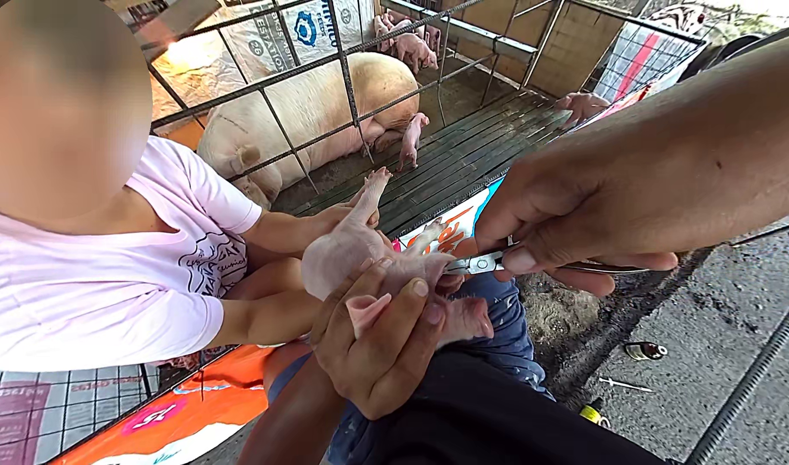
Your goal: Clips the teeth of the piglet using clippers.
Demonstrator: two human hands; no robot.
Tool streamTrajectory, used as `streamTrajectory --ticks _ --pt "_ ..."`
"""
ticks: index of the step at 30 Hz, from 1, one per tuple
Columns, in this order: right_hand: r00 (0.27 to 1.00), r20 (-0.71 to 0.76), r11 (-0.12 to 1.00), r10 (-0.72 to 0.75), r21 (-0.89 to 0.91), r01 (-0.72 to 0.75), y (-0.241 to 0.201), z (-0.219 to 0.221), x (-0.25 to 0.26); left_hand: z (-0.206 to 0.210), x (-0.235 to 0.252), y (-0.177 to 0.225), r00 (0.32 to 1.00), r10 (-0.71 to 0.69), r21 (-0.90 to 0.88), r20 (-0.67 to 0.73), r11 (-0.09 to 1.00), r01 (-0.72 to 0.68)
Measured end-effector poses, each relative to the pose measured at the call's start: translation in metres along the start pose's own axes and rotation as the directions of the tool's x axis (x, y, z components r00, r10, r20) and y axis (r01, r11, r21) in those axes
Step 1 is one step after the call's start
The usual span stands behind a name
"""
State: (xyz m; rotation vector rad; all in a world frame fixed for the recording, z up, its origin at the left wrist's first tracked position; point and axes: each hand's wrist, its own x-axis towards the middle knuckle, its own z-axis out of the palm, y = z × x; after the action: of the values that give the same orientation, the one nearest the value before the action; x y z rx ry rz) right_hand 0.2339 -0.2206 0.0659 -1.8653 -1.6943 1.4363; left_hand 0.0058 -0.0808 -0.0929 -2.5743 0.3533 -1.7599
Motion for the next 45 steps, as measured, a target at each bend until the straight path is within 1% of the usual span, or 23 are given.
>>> streamTrajectory --ticks 1,3,4,5,6,7,8,10,14,17,23,26,28,33,42,45 --pt "1.000 -0.018 1.000 0.001 -0.001 -0.001 -0.001 0.002 0.001 0.000 0.000 0.000 1.000 -0.001 0.003 -0.003 1.000 0.001" --pt "0.989 -0.136 0.997 0.054 0.060 -0.046 -0.009 0.016 0.001 0.000 0.000 0.000 1.000 0.003 0.003 0.000 1.000 -0.003" --pt "0.987 -0.148 0.996 0.066 0.072 -0.056 -0.012 0.019 0.001 -0.001 0.001 0.000 1.000 0.003 0.001 0.005 1.000 -0.003" --pt "0.993 -0.111 0.997 0.050 0.064 -0.043 -0.010 0.015 0.000 -0.001 0.001 0.000 1.000 0.003 0.000 0.006 1.000 -0.003" --pt "1.000 -0.017 0.999 0.018 0.029 -0.018 -0.006 0.005 -0.002 -0.001 0.000 0.001 1.000 0.002 -0.003 0.002 1.000 -0.002" --pt "0.999 0.039 1.000 -0.004 0.000 0.004 -0.004 -0.001 -0.002 -0.001 0.000 0.001 1.000 0.002 -0.003 -0.002 1.000 -0.002" --pt "0.998 0.058 1.000 -0.022 -0.015 0.023 -0.002 -0.003 -0.003 -0.002 0.000 0.000 1.000 0.001 0.000 0.000 1.000 -0.001" --pt "0.999 0.045 0.999 -0.025 -0.039 0.026 -0.001 -0.002 -0.005 -0.001 0.000 0.000 1.000 0.000 -0.003 -0.005 1.000 0.000" --pt "0.999 0.044 1.000 -0.012 -0.003 0.013 -0.001 -0.003 -0.005 -0.002 -0.001 -0.001 1.000 -0.005 -0.018 0.001 1.000 0.005" --pt "0.998 0.052 0.999 -0.041 0.005 0.041 0.003 -0.004 -0.004 -0.003 -0.002 -0.001 1.000 -0.019 -0.019 -0.011 1.000 0.019" --pt "0.992 0.037 0.986 -0.117 0.123 0.112 0.010 0.005 -0.001 -0.006 -0.003 -0.002 1.000 -0.025 -0.030 -0.007 0.999 0.025" --pt "0.993 0.032 0.985 -0.117 0.131 0.112 0.011 0.007 0.000 -0.005 -0.005 -0.002 0.999 -0.040 -0.054 -0.024 0.998 0.039" --pt "0.989 0.014 0.981 -0.146 0.132 0.143 0.015 0.010 0.001 -0.004 -0.005 -0.002 0.999 -0.038 -0.058 -0.035 0.998 0.036" --pt "0.987 -0.028 0.983 -0.158 0.094 0.160 0.019 0.013 0.002 -0.004 -0.008 -0.003 0.999 -0.040 -0.053 -0.034 0.998 0.038" --pt "0.983 -0.008 0.979 -0.184 0.091 0.184 0.016 0.011 0.004 -0.003 -0.009 -0.002 0.997 -0.046 -0.043 -0.064 0.998 0.044" --pt "0.976 -0.053 0.975 -0.210 0.067 0.214 0.018 0.015 0.004 -0.002 -0.010 -0.003 0.996 -0.048 -0.050 -0.071 0.998 0.044"
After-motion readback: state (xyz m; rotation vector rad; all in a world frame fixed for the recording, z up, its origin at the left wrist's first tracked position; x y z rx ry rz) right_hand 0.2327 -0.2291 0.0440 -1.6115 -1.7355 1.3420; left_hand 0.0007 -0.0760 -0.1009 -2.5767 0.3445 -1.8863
